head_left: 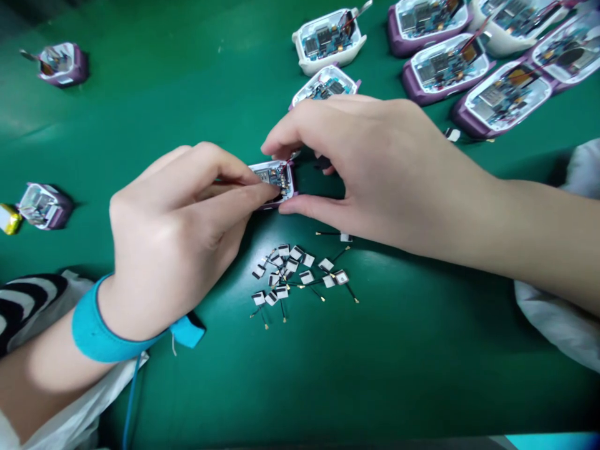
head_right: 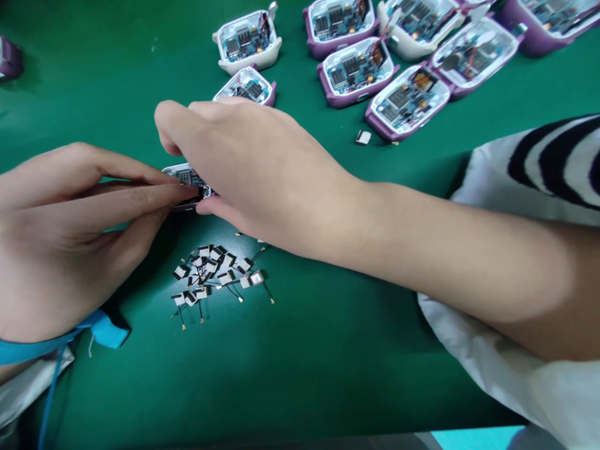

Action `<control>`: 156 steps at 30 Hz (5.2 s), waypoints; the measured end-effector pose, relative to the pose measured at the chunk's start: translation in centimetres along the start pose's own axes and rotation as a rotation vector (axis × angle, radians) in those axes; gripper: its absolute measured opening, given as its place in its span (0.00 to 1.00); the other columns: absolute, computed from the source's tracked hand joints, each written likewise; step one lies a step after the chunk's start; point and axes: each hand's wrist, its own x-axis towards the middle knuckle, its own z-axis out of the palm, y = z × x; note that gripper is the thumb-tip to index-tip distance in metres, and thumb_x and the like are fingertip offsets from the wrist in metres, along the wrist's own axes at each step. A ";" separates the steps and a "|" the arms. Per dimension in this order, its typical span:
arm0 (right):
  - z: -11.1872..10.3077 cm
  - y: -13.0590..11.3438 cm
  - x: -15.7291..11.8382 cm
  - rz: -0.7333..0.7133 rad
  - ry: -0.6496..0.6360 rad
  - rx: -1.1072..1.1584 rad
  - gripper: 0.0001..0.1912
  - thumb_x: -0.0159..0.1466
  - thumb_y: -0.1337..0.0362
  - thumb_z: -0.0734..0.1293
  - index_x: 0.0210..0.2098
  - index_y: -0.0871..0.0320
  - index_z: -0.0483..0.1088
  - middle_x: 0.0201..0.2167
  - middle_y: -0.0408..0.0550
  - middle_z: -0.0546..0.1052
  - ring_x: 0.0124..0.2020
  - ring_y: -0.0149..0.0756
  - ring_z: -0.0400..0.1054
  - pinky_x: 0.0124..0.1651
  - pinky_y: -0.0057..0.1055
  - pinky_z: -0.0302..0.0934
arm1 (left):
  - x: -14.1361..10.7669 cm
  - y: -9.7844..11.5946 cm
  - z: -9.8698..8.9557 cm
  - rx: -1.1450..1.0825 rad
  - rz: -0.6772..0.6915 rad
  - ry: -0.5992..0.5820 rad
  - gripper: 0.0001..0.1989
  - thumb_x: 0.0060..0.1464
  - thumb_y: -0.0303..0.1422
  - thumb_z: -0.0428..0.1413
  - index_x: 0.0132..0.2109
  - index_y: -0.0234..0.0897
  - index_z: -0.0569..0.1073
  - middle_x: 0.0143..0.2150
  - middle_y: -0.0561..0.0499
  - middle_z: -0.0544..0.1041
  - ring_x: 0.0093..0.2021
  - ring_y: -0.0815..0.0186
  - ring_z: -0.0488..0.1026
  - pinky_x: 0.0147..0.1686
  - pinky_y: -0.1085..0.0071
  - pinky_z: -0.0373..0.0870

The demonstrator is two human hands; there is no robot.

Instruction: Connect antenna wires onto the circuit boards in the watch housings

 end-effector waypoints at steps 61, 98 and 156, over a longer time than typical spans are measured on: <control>-0.1 -1.2 -1.2 -0.138 0.573 0.207 0.06 0.50 0.68 0.71 0.26 0.61 0.70 0.22 0.39 0.76 0.25 0.19 0.68 0.27 0.14 0.63 | -0.2 -0.3 0.7 -0.025 -0.003 -0.004 0.12 0.57 0.29 0.45 0.33 0.36 0.73 0.36 0.50 0.73 0.38 0.63 0.71 0.33 0.70 0.70; 1.7 -1.0 -0.3 -0.113 0.562 0.280 0.13 0.57 0.67 0.63 0.21 0.56 0.53 0.19 0.38 0.66 0.25 0.26 0.67 0.26 0.24 0.62 | -0.1 -0.6 0.9 -0.089 -0.017 -0.006 0.11 0.56 0.28 0.46 0.34 0.36 0.74 0.35 0.50 0.72 0.36 0.67 0.67 0.34 0.71 0.65; -1.1 -2.6 -0.6 -0.318 0.420 -0.500 0.07 0.58 0.69 0.61 0.25 0.61 0.68 0.22 0.47 0.71 0.25 0.32 0.60 0.24 0.29 0.54 | 0.1 -1.2 0.8 -0.857 -0.161 0.052 0.31 0.42 0.28 0.61 0.54 0.39 0.58 0.41 0.51 0.70 0.40 0.71 0.71 0.43 0.76 0.72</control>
